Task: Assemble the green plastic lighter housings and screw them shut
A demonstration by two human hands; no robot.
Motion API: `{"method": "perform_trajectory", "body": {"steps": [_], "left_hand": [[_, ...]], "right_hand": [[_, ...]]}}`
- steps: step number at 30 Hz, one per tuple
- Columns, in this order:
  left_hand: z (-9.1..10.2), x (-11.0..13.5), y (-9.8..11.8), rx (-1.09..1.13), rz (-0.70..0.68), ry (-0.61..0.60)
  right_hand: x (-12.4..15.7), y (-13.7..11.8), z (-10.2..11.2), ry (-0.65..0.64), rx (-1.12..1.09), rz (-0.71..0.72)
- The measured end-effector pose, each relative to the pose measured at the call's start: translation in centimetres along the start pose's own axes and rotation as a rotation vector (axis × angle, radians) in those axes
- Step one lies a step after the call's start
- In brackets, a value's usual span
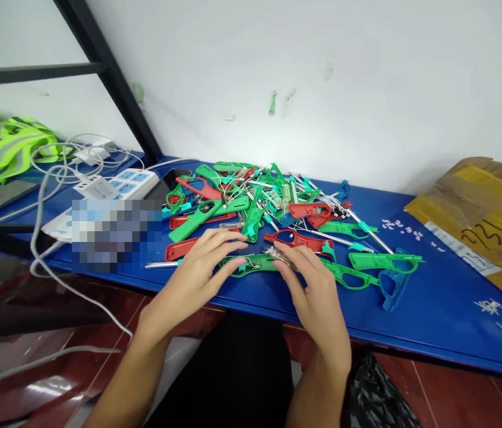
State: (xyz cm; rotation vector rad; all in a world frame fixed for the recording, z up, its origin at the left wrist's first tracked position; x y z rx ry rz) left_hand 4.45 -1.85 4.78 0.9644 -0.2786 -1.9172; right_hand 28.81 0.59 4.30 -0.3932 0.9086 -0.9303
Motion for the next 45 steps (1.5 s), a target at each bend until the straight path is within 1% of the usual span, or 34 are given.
{"method": "perform_trajectory", "body": {"steps": [3,6,8,12,16,19,24,28,32,38,45], "left_hand": [[0.4,-1.5,-0.8,-0.074,-0.049,-0.137],[0.5,-3.1,-0.8,-0.181,-0.105,-0.291],[0.3,-3.9,-0.7,-0.252,-0.125,-0.356],[0.2,-4.9,-0.4,-0.304,-0.141,-0.401],[0.5,-5.0,-0.4,-0.336,-0.165,-0.438],[0.8,-4.4,-0.4,-0.306,-0.161,-0.412],[0.5,-2.2,-0.8,-0.142,-0.065,-0.279],[-0.1,-1.0,-1.3,-0.073,-0.02,-0.204],[-0.2,-0.6,-1.6,-0.057,-0.031,-0.174],[-0.4,-0.3,-1.9,-0.029,-0.022,-0.15],[-0.5,-0.1,-2.1,0.0,-0.004,-0.137]], "right_hand": [[-0.4,0.8,-0.8,-0.006,0.02,-0.013],[0.1,0.9,-1.5,-0.058,0.024,0.003],[0.4,0.9,-1.7,-0.077,0.034,0.005],[0.6,1.0,-1.7,-0.067,0.052,-0.025],[0.6,0.8,-1.6,-0.054,0.067,-0.034],[0.5,0.5,-1.5,-0.044,0.074,0.009],[0.0,-0.2,-1.7,-0.014,0.079,0.122],[-0.3,-0.6,-2.4,-0.042,0.058,0.102],[-0.3,-0.6,-2.6,-0.057,0.07,0.098],[-0.1,-0.7,-2.4,-0.1,0.074,0.119],[-0.1,-0.8,-2.4,-0.136,0.072,0.093]]}}
Point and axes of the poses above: each hand's wrist, its own x-axis away from the middle knuckle, its own z-axis out of the back of the hand, y = z × x, the point moved 1 cm from there along -x, towards the middle knuckle, and after that the axes turned 2 degrees about x, right-handed, at the moved point
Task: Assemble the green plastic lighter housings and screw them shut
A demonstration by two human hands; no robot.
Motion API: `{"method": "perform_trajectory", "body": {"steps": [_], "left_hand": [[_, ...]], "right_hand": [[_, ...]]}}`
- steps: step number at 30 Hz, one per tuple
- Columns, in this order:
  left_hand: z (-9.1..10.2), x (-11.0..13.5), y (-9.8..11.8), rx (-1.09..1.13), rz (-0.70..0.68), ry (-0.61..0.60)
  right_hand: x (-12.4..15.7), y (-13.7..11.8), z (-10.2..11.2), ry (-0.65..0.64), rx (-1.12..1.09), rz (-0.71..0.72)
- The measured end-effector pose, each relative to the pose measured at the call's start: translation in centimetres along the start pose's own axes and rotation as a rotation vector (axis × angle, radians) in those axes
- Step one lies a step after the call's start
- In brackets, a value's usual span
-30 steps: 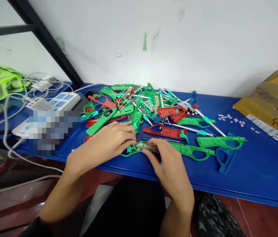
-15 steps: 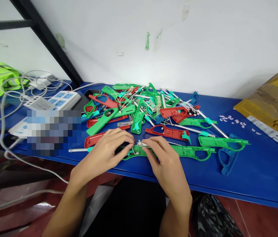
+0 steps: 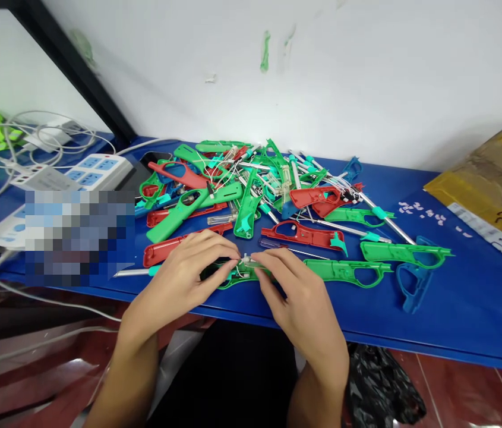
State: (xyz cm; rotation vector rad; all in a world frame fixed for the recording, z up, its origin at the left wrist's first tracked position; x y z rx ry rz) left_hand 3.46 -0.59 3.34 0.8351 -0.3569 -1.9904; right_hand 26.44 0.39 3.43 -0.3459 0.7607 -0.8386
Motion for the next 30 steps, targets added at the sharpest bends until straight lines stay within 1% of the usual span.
{"method": "perform_trajectory", "body": {"steps": [11,21,30], "left_hand": [[0.1,-0.07,-0.14,0.004,-0.014,-0.007],[0.24,-0.05,0.04,0.02,0.017,-0.024],[0.06,-0.03,-0.07,0.014,0.008,-0.034]], "right_hand": [[0.14,-0.04,0.07,-0.018,0.029,-0.012],[-0.11,-0.12,0.04,0.023,0.09,0.057],[0.05,0.02,0.01,-0.005,0.083,0.057]]}}
Point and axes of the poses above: each hand's wrist, its own x-axis away from the middle knuckle, its own z-axis out of the back of the hand, y = z × x, the point moved 1 cm from there along -x, towards the middle knuckle, and after that the axes turned 2 degrees about x, right-handed, at the moved point
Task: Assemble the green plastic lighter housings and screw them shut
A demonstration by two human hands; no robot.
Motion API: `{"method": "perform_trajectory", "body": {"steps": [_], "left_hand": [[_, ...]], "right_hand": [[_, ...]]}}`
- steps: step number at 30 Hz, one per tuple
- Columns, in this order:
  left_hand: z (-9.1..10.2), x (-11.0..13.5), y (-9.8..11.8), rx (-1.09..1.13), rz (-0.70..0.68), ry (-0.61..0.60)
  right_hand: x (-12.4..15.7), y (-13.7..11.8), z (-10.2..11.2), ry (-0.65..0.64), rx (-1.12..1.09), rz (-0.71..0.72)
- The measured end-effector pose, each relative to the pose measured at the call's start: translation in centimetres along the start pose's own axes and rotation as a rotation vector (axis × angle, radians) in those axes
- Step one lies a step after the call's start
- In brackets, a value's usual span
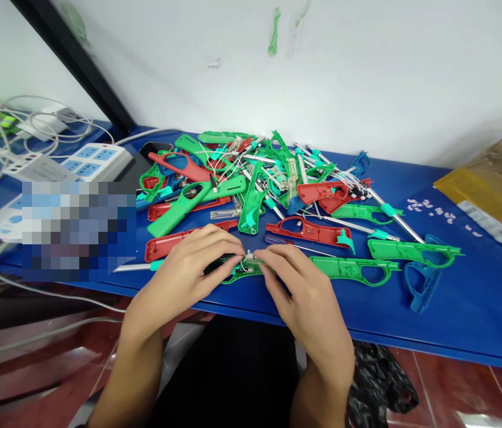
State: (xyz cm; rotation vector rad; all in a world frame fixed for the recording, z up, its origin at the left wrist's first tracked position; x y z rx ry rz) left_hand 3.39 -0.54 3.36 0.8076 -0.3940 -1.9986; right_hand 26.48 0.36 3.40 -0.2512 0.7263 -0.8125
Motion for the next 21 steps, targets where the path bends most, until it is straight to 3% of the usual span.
{"method": "perform_trajectory", "body": {"steps": [21], "left_hand": [[0.37,0.04,-0.05,0.003,-0.011,-0.026]], "right_hand": [[0.0,0.07,-0.1,-0.024,0.122,0.105]]}}
Point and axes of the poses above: each hand's wrist, its own x-axis away from the middle knuckle, its own z-axis out of the back of the hand, y = z × x, the point moved 1 cm from there along -x, towards the middle knuckle, and after that the axes turned 2 degrees about x, right-handed, at the moved point
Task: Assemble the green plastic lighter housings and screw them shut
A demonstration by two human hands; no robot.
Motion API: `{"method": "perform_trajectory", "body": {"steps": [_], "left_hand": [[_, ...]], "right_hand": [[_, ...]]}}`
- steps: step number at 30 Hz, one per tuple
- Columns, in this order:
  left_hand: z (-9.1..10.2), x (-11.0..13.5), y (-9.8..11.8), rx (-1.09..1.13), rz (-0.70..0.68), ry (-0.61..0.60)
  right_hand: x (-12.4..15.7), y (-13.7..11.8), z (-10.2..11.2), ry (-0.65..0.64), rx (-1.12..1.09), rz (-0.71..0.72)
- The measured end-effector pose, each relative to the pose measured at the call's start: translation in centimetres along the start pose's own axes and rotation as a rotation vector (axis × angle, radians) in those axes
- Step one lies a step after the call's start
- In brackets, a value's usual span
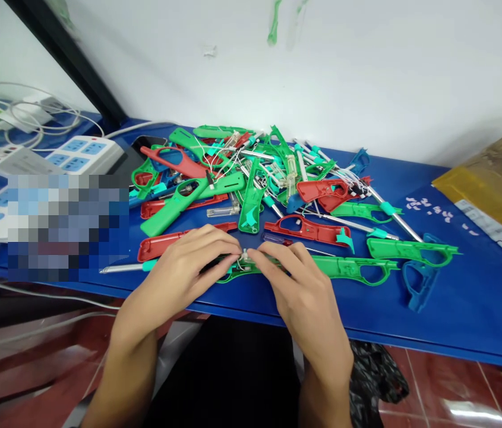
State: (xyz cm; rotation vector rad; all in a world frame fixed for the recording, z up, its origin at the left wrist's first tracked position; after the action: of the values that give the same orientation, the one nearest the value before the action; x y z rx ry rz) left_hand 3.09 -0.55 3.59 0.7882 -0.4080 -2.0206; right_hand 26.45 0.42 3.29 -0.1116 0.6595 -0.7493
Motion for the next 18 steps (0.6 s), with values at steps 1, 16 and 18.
{"method": "perform_trajectory", "body": {"steps": [1,16,18], "left_hand": [[0.01,0.03,0.0,0.003,-0.002,0.0],[-0.17,0.1,-0.21,-0.028,-0.048,0.03],[-0.15,0.1,-0.2,-0.039,-0.056,0.036]], "right_hand": [[-0.08,-0.01,0.0,-0.007,0.003,0.003],[-0.58,-0.04,-0.25,-0.067,-0.04,0.003],[-0.61,-0.03,-0.27,-0.067,-0.038,0.004]]}}
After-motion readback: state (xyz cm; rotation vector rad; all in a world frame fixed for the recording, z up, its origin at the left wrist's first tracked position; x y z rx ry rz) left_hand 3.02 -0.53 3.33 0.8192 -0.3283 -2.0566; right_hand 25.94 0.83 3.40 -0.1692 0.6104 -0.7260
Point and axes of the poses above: each hand's wrist, its own x-axis away from the middle knuckle, its own z-axis out of the back of the hand, y = z × x, the point moved 1 cm from there along -x, towards the middle knuckle, and after that the axes turned 2 degrees about x, right-handed, at the moved point
